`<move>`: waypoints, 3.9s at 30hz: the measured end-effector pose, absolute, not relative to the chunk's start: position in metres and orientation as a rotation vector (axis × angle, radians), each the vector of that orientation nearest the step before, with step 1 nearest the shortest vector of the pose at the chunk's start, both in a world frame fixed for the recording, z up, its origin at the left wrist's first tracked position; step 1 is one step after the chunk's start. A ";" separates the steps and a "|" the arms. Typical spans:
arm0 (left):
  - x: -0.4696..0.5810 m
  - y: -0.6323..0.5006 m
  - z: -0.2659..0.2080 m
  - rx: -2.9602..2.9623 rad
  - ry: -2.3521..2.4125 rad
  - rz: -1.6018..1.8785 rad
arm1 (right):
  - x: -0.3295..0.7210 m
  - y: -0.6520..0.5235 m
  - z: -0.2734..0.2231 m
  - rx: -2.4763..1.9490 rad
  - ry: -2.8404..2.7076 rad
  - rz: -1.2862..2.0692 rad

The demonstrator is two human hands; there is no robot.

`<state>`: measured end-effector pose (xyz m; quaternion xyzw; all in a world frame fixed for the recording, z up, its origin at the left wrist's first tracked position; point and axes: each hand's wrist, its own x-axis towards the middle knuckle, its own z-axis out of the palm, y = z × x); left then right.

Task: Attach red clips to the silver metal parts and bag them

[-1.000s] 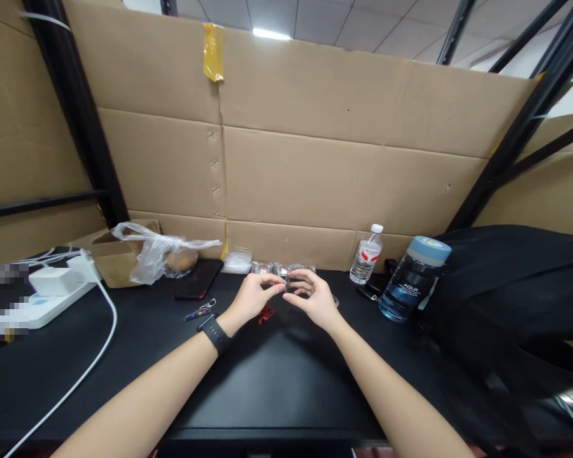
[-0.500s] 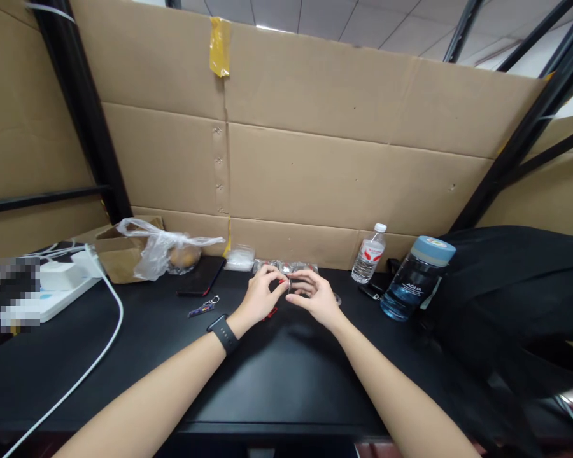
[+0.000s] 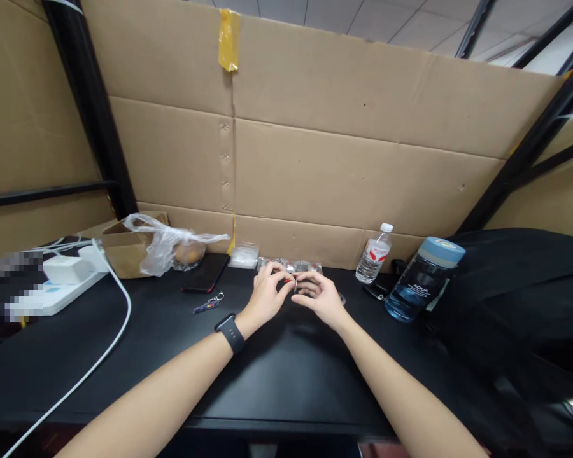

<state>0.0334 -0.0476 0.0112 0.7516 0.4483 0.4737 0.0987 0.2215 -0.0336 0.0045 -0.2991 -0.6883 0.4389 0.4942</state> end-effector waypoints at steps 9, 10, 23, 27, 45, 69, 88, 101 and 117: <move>0.033 -0.046 0.009 2.198 1.339 1.341 | 0.218 -0.035 0.006 -0.803 -1.688 0.892; 0.033 -0.044 0.008 2.181 1.335 1.334 | 0.218 -0.035 0.006 -0.800 -1.699 0.874; 0.031 -0.041 0.005 2.209 1.205 1.286 | 0.220 -0.037 0.006 -0.799 -1.734 0.786; 0.029 -0.041 0.007 2.330 1.249 1.254 | 0.219 -0.036 0.005 -0.790 -1.707 0.845; 0.026 -0.045 0.015 2.384 1.270 1.277 | 0.221 -0.042 0.017 -0.752 -1.715 0.940; 0.011 -0.031 0.012 2.448 1.234 1.027 | 0.243 -0.032 0.023 -0.926 -2.183 0.226; 0.000 -0.037 0.013 2.729 1.049 0.632 | 0.341 0.006 0.023 -1.530 -2.337 0.442; 0.004 -0.038 0.005 2.739 1.050 0.692 | 0.338 0.001 0.029 -1.501 -2.353 0.528; 0.010 -0.037 0.025 2.248 1.145 1.203 | 0.237 -0.036 0.026 -0.863 -1.917 0.722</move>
